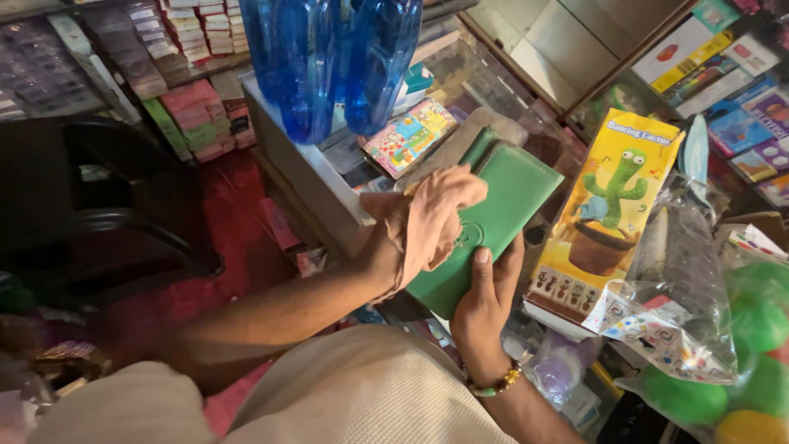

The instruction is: The person handles, wipes with a cloth, and rearranges various wallets and boxed items on a glass counter, eventually gathering several wallets into a stack by hand.

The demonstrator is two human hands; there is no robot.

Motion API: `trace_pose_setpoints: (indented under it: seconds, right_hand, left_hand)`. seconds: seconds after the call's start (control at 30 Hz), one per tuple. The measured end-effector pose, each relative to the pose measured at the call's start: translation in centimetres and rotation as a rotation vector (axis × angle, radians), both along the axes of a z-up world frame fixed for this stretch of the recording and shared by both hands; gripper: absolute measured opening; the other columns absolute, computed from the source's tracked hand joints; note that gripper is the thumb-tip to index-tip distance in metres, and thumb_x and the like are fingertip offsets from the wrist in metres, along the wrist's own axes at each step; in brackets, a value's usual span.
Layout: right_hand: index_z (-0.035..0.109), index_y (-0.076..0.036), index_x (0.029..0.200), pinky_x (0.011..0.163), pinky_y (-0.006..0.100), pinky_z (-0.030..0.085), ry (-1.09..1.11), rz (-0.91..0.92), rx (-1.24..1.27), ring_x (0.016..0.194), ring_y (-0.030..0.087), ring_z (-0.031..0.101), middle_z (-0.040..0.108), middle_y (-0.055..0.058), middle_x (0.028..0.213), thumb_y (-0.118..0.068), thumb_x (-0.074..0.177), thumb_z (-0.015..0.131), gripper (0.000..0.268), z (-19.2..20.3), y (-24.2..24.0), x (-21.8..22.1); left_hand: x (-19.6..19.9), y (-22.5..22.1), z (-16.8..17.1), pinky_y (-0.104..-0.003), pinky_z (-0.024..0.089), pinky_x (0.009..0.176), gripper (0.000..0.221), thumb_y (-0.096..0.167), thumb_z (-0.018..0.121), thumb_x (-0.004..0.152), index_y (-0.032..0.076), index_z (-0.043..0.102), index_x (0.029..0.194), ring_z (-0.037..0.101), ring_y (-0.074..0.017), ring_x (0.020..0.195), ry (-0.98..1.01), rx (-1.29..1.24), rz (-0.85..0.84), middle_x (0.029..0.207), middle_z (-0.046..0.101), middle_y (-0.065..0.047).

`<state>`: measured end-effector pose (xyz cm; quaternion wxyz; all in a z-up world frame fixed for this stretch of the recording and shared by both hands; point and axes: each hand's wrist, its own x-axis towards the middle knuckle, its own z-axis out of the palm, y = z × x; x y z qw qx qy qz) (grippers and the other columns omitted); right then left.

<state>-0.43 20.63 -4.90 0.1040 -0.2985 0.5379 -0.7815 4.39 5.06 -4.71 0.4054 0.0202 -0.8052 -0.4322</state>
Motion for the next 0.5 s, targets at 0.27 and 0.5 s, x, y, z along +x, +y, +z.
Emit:
trace_pose_setpoints:
  seconds: [0.27,0.5]
  right_hand:
    - [0.030,0.001,0.160,0.124,0.035,0.032,0.021,0.066,0.049,0.146,0.022,0.044,0.044,0.015,0.160,-0.007,0.106,0.050,0.058,1.0,-0.4,1.4]
    - [0.027,-0.003,0.162,0.121,0.036,0.035,-0.027,-0.060,-0.053,0.142,0.022,0.045,0.042,0.013,0.160,-0.007,0.102,0.054,0.066,2.8,-0.1,-3.8]
  left_hand:
    - [1.3,0.7,-2.8,-0.041,0.035,0.124,0.052,0.003,0.043,0.107,-0.002,0.035,0.158,0.045,-0.0326,0.152,-0.020,0.115,-0.043,0.162,0.045,-0.022]
    - [6.5,5.6,-6.4,-0.037,0.037,0.125,0.049,0.001,0.041,0.109,-0.003,0.035,0.158,0.046,-0.0292,0.153,-0.056,0.341,-0.182,0.163,0.046,-0.020]
